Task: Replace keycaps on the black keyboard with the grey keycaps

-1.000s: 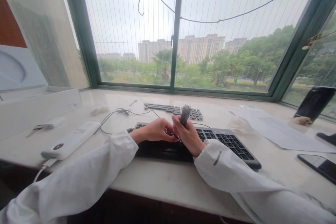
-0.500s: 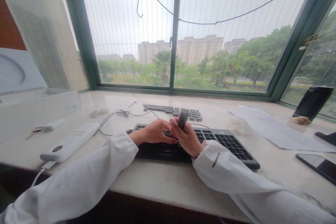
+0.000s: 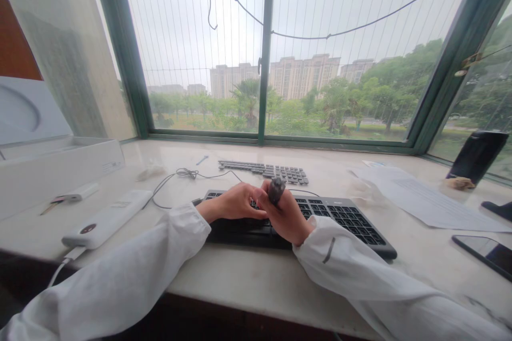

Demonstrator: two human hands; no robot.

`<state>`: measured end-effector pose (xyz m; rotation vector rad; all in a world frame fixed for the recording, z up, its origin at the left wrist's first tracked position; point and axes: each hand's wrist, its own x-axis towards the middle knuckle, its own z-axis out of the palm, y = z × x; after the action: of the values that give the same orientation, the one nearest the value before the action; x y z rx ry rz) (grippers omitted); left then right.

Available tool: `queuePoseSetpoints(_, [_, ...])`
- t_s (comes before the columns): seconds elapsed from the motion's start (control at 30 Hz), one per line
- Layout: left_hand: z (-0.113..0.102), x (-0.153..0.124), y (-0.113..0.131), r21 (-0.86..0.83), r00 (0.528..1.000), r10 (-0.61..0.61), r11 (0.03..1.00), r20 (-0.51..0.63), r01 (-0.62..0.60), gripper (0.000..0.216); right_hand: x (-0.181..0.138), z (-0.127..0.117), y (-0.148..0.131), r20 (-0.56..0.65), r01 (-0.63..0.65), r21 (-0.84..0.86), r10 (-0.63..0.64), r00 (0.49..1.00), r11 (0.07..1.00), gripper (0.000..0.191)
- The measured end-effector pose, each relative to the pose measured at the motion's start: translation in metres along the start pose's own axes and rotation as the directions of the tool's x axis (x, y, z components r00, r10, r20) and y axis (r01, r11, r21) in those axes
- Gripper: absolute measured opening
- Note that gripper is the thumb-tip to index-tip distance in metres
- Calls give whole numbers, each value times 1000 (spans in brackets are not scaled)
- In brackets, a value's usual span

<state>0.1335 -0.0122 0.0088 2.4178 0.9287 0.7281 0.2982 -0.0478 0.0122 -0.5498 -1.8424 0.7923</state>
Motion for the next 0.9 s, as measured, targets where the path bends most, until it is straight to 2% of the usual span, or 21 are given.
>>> queuePoseSetpoints(0.1, [0,0,-1,-16,1000,5,1000,17,-5,21,-1,1,-3,24,13,-29,-12,1000,1000,36])
queuePoseSetpoints(0.2, [-1,-1,3,-5,1000,6,1000,-25,-6,25,1,-1,0,-59,-8,-51,5,998,999,36])
queuePoseSetpoints(0.3, [-2,-1,7,-33,1000,-7,999,10,7,31,5,-7,5,-156,-12,-130,-9,988,991,34])
queuePoseSetpoints(0.37, [-2,0,9,-61,999,-22,998,26,24,32,6,-13,7,-163,-1,-199,-32,986,980,30])
queuePoseSetpoints(0.53, [-5,0,11,-135,996,-92,986,14,93,35,7,-26,11,-50,58,-380,-84,995,923,18])
queuePoseSetpoints(0.7, [-10,1,10,-221,979,-199,957,-39,186,30,9,-35,16,105,165,-554,-128,986,816,11])
queuePoseSetpoints(0.9, [-13,3,6,-225,952,-267,947,-147,231,26,10,-37,18,141,131,-652,-50,989,747,19])
